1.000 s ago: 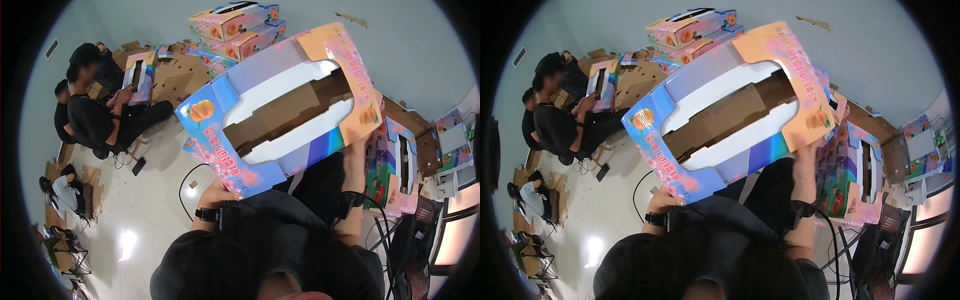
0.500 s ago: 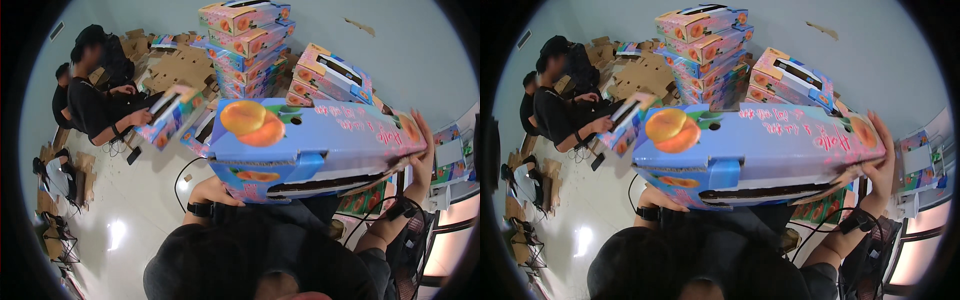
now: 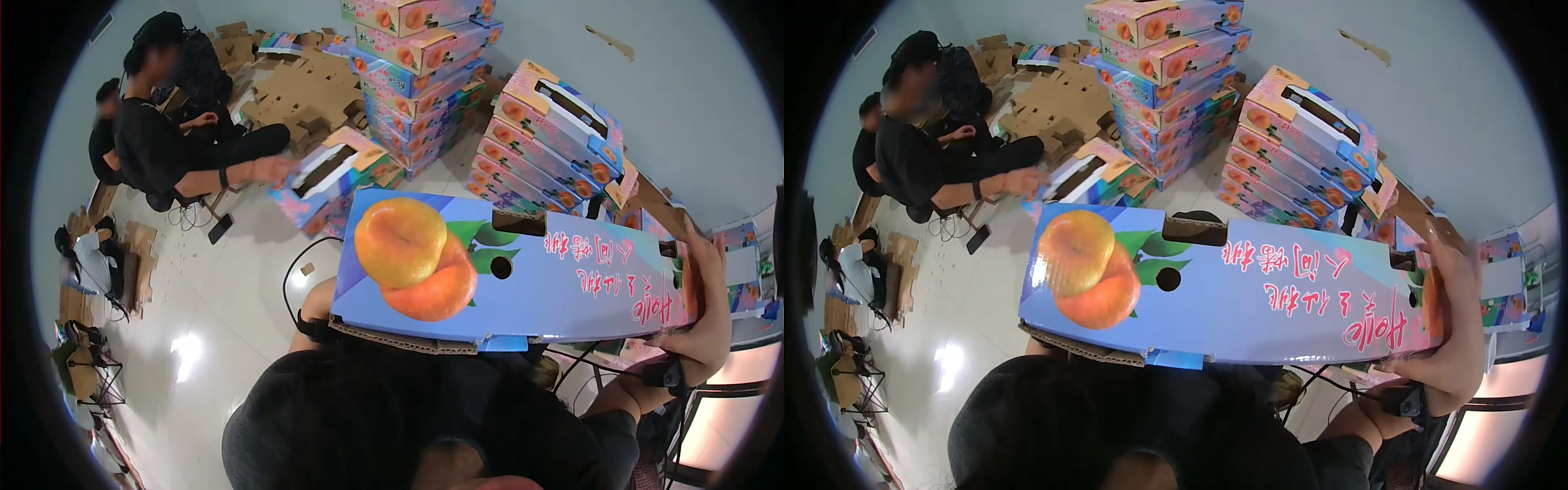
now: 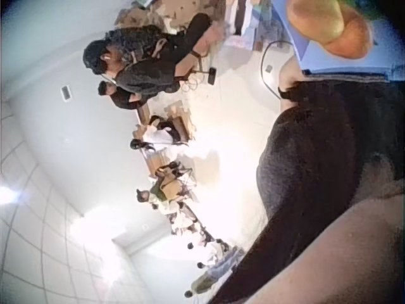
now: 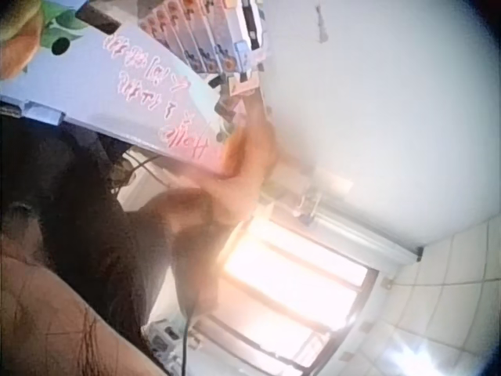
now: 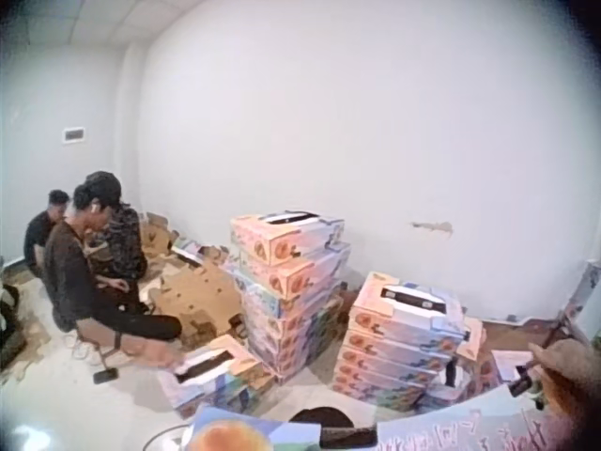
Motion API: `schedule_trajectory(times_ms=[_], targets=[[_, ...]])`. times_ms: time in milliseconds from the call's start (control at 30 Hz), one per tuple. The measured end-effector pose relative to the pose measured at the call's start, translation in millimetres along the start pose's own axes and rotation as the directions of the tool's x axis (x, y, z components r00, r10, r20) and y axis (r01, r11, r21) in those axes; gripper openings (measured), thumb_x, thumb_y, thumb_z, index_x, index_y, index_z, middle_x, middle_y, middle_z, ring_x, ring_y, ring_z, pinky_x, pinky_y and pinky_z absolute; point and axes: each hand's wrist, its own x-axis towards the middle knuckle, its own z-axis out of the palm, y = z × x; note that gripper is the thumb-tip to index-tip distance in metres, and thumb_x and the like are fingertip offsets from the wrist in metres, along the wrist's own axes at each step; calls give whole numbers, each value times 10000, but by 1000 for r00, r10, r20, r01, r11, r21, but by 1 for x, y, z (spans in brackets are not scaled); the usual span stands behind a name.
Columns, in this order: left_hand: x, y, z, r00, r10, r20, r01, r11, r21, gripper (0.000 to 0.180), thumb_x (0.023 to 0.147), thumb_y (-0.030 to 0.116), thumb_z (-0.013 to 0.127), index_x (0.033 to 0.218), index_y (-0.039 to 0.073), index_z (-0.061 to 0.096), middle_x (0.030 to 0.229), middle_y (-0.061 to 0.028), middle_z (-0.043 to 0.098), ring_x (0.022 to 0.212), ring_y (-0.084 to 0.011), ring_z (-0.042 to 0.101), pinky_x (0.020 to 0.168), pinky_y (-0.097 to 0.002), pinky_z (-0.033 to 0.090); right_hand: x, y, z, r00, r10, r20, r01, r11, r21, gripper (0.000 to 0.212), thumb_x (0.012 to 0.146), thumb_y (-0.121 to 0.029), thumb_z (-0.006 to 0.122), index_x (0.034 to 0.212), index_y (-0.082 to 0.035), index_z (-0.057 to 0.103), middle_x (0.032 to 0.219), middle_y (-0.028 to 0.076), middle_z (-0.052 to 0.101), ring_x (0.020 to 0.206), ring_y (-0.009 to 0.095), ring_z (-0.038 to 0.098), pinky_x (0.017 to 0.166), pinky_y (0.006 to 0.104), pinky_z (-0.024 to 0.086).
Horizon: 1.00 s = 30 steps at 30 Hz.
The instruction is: Assembling and stacking cardboard fruit packaging boxes.
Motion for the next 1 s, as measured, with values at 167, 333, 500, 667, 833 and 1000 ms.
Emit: schedule_trajectory(times_ms=[167, 333, 500, 667, 833, 1000], targets=[[-3, 7, 4, 997, 8, 75, -14, 997, 81, 527, 661, 58, 797, 1140, 7, 584, 1203, -81, 569, 1151, -199, 483, 968, -348, 397, 7, 9, 1, 990, -114, 79, 99, 980, 170, 1120, 476, -467, 828, 1364, 32, 362, 1333, 209, 433, 1226, 288, 431, 1077, 411, 236], [24, 8, 13, 982, 167, -90, -165, 986, 31, 687, 654, 70, 799, 1264, 14, 487, 1251, -86, 525, 1196, -202, 441, 1009, -355, 350, 8, 13, 18, 994, -40, -99, 66, 957, 282, 957, 622, -329, 807, 1377, 28, 341, 1364, 182, 413, 1246, 269, 409, 1041, 366, 289], [42, -3, 23, 951, -14, -309, -119, 905, -409, 1086, 584, 72, 811, 1446, 49, 150, 1372, -84, 378, 1258, -198, 368, 1045, -362, 302, 20, 54, 71, 817, 214, -535, -70, 959, 276, 706, 853, -111, 626, 1428, -10, 229, 1401, 140, 366, 1208, 220, 446, 972, 337, 384], [48, 10, 22, 865, -170, -472, -204, 740, -641, 883, 651, 71, 710, 1414, 51, 265, 1302, -101, 463, 1179, -206, 470, 987, -332, 371, 15, 108, 153, 858, 486, -165, -250, 676, 693, 515, 933, -225, 517, 1379, -24, 355, 1328, 139, 447, 1212, 197, 436, 976, 297, 369], [58, -1, 16, 872, -162, -463, -235, 691, -684, 767, 700, 156, 662, 1374, 22, 320, 1250, -107, 510, 1138, -204, 502, 956, -308, 384, 12, 46, 185, 658, 729, 191, -159, -114, 981, 463, 918, -316, 536, 1263, -12, 476, 1174, 70, 543, 1067, 163, 520, 907, 274, 399], [59, 1, 17, 876, -134, -463, -219, 745, -630, 738, 705, 161, 647, 1356, 5, 335, 1229, -113, 522, 1145, -199, 492, 976, -319, 362, -10, 72, 203, 627, 730, 272, -158, -223, 962, 452, 878, -364, 603, 1198, -49, 546, 1121, 59, 592, 1019, 159, 566, 882, 298, 431]])
